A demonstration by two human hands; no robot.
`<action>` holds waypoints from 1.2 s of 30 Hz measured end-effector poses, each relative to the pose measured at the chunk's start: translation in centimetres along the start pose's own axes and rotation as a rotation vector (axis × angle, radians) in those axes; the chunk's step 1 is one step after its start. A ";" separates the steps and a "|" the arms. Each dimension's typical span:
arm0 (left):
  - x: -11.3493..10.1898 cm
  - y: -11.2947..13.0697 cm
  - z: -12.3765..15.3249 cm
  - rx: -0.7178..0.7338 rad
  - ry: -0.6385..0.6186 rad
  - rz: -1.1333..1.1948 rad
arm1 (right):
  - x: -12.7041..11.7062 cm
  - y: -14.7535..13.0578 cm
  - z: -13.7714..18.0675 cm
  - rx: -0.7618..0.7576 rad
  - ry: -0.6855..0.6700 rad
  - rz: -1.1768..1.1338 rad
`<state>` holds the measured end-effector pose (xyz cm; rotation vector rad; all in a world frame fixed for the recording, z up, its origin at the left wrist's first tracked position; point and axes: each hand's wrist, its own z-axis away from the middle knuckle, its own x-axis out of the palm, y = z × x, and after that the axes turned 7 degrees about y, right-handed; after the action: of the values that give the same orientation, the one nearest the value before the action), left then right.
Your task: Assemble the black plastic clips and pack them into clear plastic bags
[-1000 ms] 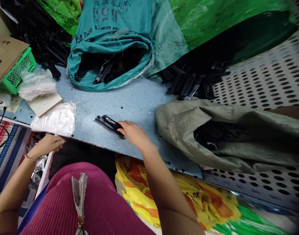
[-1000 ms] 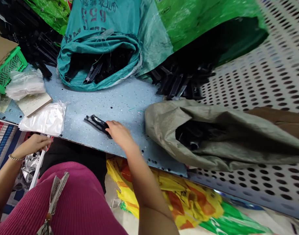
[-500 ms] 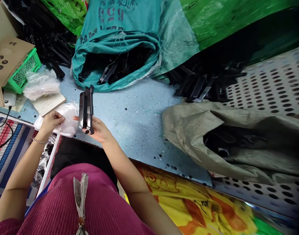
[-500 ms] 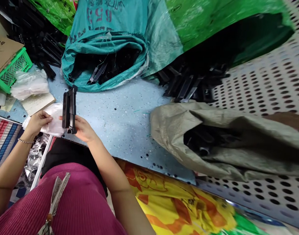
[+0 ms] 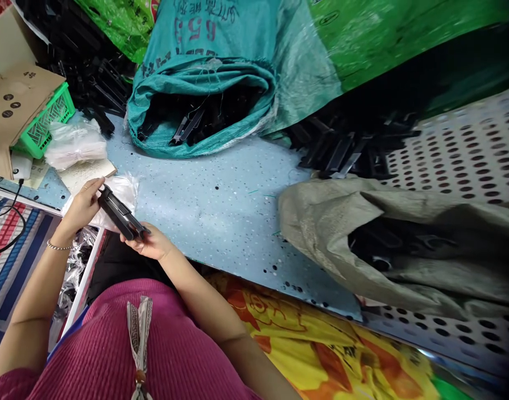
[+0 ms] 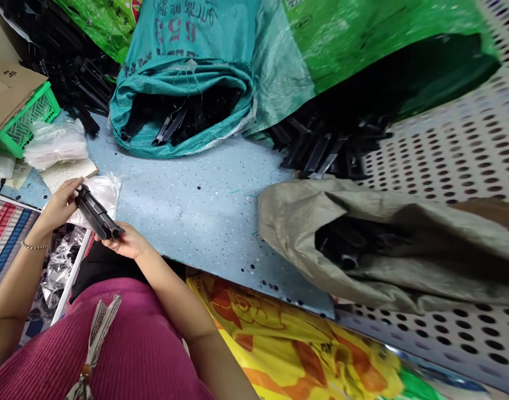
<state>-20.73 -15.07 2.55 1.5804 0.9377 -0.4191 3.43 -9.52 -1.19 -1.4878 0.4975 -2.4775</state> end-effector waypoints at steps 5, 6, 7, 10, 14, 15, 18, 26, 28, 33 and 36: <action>1.4 4.5 4.7 0.250 -0.131 0.047 | -0.5 1.1 -1.5 -0.143 0.160 0.055; 1.7 5.5 5.8 0.302 -0.180 0.050 | -0.3 1.4 -1.3 -0.200 0.211 0.091; 1.8 6.4 6.8 0.330 -0.219 0.052 | 0.0 1.7 -0.9 -0.258 0.267 0.147; 0.8 8.4 8.9 0.335 -0.250 0.040 | 1.4 2.6 1.5 -0.379 0.373 0.482; -3.3 11.4 11.1 0.293 -0.326 0.014 | 3.8 3.9 3.8 -0.345 0.133 0.773; -4.3 12.0 11.7 0.269 -0.333 0.000 | 4.2 4.3 3.8 -0.331 0.063 0.766; -6.6 11.5 13.6 0.151 -0.298 -0.024 | 4.8 5.2 2.6 -0.191 -0.119 0.673; -3.7 -8.8 21.2 -0.918 -0.566 -0.417 | 1.9 4.8 1.6 -0.157 0.151 0.415; -0.6 -11.9 23.3 -0.972 -0.604 -0.445 | 1.2 4.5 2.0 -0.187 0.233 0.404; 3.2 -15.2 26.7 -1.036 -0.625 -0.478 | -0.1 5.3 2.6 -0.163 0.328 0.414; 1.3 -17.8 27.4 -1.068 -0.586 -0.480 | -0.8 6.0 2.7 -0.140 0.373 0.411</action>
<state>-27.14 -40.70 -16.68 0.2239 0.8357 -0.5406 6.25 -15.21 -3.00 -0.8436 0.9518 -2.4146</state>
